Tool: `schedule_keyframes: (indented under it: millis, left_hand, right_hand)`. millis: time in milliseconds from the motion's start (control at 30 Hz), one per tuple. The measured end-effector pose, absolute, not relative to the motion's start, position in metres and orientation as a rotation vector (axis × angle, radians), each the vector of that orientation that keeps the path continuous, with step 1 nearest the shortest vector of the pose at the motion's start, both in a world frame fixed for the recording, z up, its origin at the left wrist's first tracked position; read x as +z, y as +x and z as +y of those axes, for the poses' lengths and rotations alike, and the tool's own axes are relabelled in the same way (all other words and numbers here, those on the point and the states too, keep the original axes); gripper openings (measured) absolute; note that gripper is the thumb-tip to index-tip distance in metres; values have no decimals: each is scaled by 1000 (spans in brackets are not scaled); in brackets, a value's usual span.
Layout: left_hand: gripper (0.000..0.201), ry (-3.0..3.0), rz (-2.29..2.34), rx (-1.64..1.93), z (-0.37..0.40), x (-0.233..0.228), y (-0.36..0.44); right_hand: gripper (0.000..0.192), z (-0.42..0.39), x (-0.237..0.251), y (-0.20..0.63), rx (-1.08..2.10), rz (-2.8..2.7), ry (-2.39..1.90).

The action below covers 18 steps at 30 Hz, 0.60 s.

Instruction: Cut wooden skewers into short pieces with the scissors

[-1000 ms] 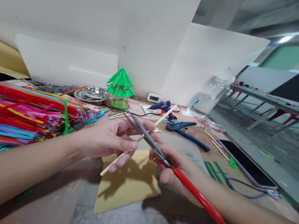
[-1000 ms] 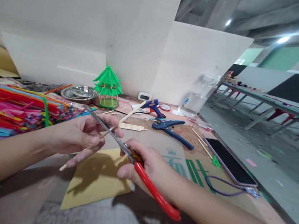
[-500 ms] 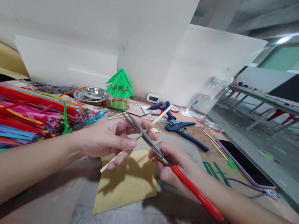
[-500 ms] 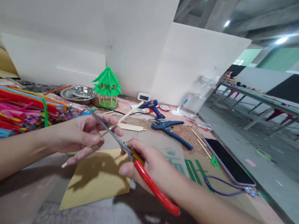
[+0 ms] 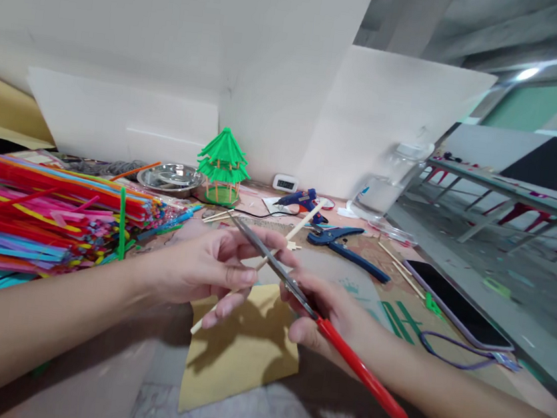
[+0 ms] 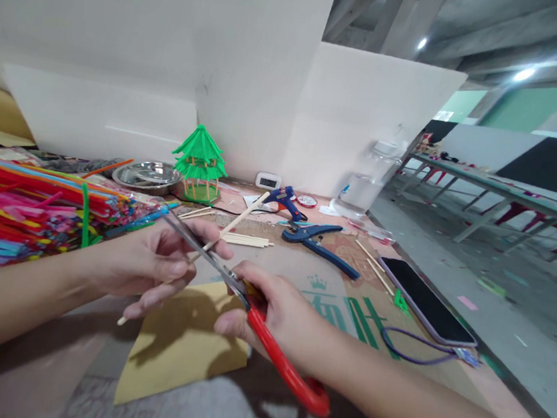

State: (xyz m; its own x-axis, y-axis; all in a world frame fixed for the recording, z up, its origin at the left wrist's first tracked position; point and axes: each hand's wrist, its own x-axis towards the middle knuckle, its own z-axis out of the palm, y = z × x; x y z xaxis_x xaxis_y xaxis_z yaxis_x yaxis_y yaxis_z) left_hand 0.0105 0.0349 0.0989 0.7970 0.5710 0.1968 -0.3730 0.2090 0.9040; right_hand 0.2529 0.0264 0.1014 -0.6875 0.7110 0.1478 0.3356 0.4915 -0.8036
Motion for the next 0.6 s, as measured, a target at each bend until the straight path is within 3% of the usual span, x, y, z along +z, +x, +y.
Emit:
schedule_keyframes:
  millis: [233,400,600]
  left_hand:
    - [37,1138,233,738,39,97,5]
    - [33,1198,237,714,38,98,8]
    - [29,1229,230,710,30,96,15]
  right_hand:
    - [45,32,94,253,1297,-2164,-820]
    - [44,30,99,256,1163,-2241,-881]
    - [67,19,107,258,1266,-2251,-974]
